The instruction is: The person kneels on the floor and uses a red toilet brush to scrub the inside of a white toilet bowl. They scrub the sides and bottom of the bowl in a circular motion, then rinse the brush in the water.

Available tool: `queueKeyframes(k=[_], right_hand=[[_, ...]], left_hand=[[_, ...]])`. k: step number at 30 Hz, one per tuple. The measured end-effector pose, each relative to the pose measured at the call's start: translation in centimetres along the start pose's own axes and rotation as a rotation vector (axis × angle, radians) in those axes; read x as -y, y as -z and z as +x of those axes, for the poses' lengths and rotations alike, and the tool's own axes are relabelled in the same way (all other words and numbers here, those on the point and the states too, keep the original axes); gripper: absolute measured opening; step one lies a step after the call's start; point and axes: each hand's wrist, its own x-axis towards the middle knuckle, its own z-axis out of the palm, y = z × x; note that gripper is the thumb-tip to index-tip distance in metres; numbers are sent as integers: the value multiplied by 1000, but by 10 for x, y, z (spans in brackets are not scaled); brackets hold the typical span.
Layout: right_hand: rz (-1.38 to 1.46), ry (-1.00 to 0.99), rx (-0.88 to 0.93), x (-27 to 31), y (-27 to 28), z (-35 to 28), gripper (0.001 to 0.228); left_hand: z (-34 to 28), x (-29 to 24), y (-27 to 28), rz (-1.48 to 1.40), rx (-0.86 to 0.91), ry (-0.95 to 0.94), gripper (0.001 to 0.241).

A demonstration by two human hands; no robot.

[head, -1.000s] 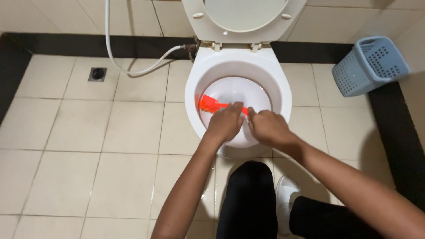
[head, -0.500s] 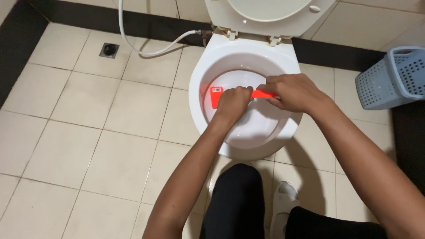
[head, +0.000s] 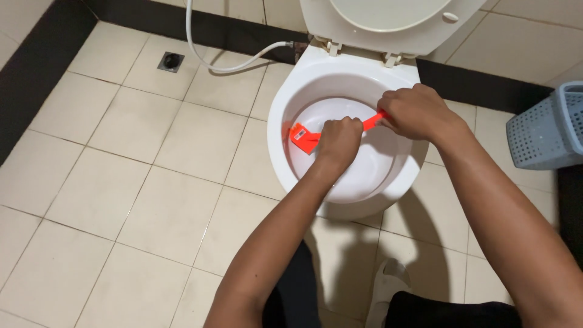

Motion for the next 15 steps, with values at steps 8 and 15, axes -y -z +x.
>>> queueKeyframes(k=[8, 15], right_hand=[[-56, 10, -28, -22, -8, 14, 23], [-94, -86, -129, -51, -25, 4, 15]], left_hand=[[27, -2, -21, -56, 77, 85, 7], [54, -19, -51, -63, -6, 47, 9]])
